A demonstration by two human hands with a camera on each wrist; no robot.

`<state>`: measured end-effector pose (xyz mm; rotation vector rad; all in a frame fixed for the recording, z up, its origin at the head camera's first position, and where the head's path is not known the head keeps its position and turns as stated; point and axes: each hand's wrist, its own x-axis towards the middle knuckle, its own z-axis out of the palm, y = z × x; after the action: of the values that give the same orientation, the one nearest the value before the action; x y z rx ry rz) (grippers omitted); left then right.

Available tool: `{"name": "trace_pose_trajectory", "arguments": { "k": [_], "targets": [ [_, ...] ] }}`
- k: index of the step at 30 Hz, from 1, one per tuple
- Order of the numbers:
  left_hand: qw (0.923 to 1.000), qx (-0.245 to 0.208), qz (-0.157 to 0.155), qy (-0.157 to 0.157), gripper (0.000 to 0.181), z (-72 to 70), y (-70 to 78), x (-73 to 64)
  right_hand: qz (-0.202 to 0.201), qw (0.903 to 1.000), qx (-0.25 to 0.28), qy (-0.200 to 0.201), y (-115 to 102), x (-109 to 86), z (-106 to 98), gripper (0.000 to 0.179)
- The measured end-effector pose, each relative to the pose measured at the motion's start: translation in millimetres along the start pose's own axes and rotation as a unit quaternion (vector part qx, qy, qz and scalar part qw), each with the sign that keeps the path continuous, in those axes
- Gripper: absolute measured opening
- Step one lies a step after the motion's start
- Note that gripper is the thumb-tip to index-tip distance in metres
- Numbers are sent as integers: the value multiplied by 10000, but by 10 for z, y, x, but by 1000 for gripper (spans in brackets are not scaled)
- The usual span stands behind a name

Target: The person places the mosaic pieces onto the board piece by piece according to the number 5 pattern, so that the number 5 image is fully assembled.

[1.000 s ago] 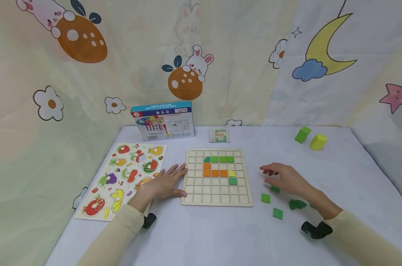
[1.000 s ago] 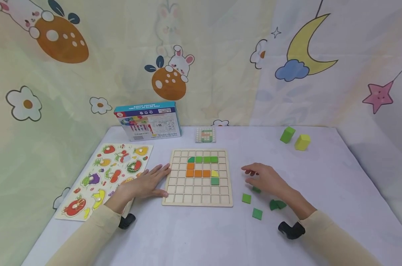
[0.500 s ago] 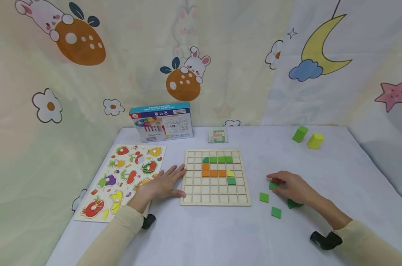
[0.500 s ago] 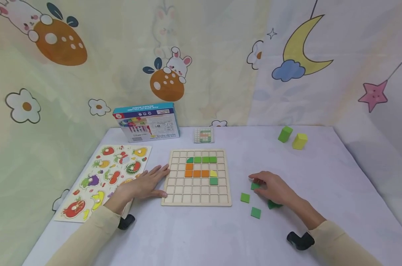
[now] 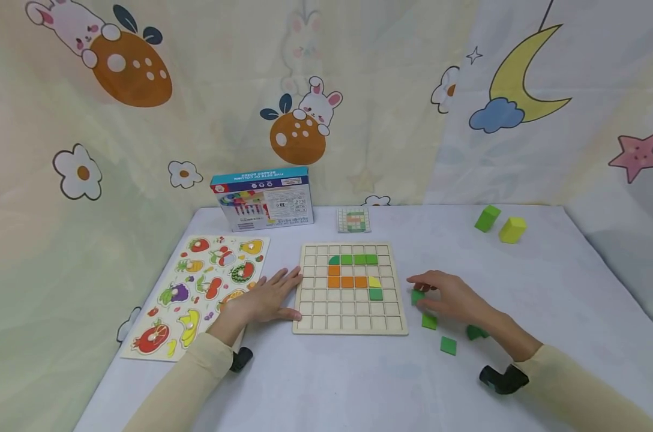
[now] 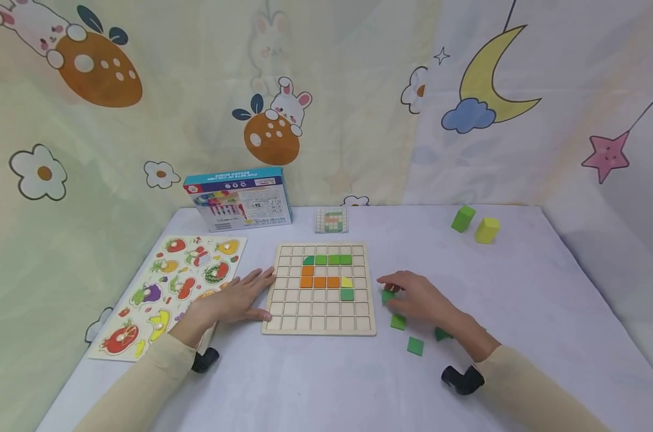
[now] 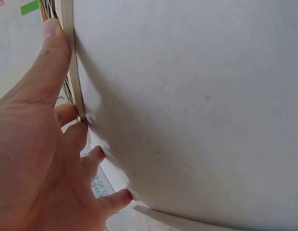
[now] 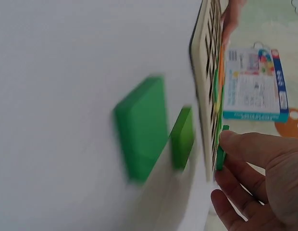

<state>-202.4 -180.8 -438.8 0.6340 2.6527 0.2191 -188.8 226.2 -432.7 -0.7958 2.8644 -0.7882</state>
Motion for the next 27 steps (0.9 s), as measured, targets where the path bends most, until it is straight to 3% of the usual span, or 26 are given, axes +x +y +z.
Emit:
{"name": "trace_pose_trajectory", "arguments": {
  "k": [12,20,27],
  "targets": [
    [10000,22,-25,6,93,22,-11,14,-251,9981,185,-540,-456,340,344,42],
    [10000,60,-34,-36,95,28,-19,23,-730,9962,-335,-345,-522,338,449,42],
    [10000,45,-26,-10,95,22,-24,25,-751,9960,-410,-253,-525,310,452,41]
  ]
}}
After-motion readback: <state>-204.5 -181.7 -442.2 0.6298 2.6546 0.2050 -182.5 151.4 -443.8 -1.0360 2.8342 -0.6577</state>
